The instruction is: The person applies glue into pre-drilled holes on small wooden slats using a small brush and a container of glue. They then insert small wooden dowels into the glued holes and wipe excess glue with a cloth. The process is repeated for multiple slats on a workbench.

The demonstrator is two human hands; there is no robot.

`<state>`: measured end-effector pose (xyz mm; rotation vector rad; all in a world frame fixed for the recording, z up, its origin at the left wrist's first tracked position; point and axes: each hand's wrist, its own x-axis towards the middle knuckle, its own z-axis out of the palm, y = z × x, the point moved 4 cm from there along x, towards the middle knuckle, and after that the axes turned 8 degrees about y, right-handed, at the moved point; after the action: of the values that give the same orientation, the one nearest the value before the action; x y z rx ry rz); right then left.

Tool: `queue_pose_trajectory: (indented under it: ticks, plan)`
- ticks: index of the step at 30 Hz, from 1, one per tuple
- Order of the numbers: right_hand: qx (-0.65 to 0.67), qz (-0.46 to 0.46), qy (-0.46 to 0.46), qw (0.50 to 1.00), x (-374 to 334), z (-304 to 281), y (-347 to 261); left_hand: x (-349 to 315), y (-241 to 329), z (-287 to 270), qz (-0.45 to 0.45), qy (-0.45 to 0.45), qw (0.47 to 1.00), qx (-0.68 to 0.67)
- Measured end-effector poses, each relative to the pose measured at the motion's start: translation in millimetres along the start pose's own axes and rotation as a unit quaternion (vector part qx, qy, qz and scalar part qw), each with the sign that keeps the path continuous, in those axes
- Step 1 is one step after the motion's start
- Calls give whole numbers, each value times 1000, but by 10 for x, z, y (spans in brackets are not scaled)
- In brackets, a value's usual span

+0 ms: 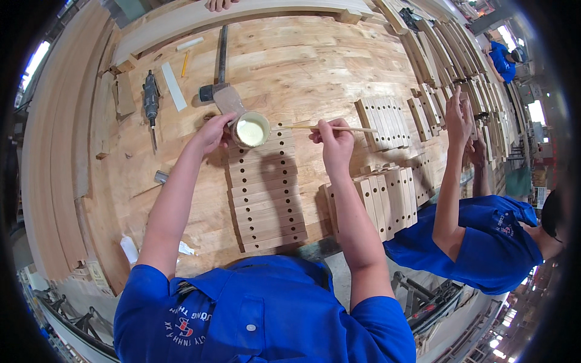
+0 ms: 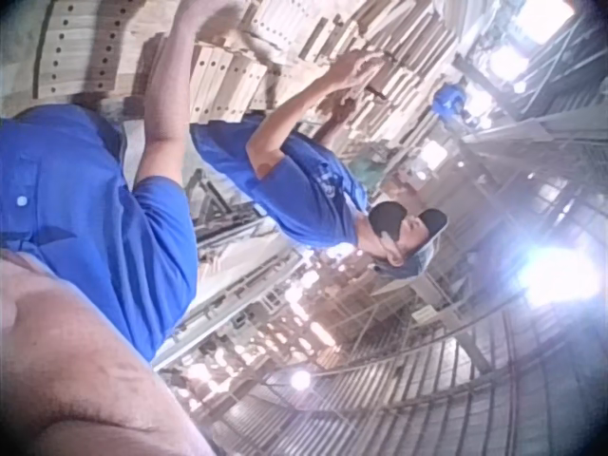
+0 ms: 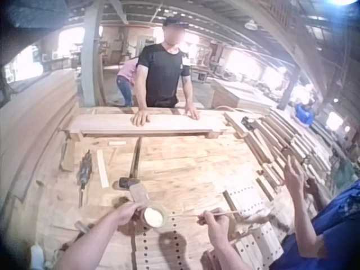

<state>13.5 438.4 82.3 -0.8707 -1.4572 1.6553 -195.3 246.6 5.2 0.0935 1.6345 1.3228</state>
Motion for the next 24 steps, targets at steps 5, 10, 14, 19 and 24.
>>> queue_pose_trajectory:
  ticks: [5, 10, 14, 19, 24]
  plan:
    - [-341, -182, -80, 919, -100, 177, -47, 120, -73, 11, -50, -50, 996, 61]
    - [-407, -201, -135, 881, -135, 331, 49, 150, -15, 34, -63, -62, 993, 78]
    - [-434, -227, -177, 854, -124, 425, 146, 126, 27, 53, -60, -71, 991, 100]
    - [-449, -238, -193, 839, -121, 512, 153, 125, -6, 19, -63, -69, 991, 99]
    - [-468, -230, -198, 830, -109, 538, 147, 134, -15, 20, -67, -77, 990, 99]
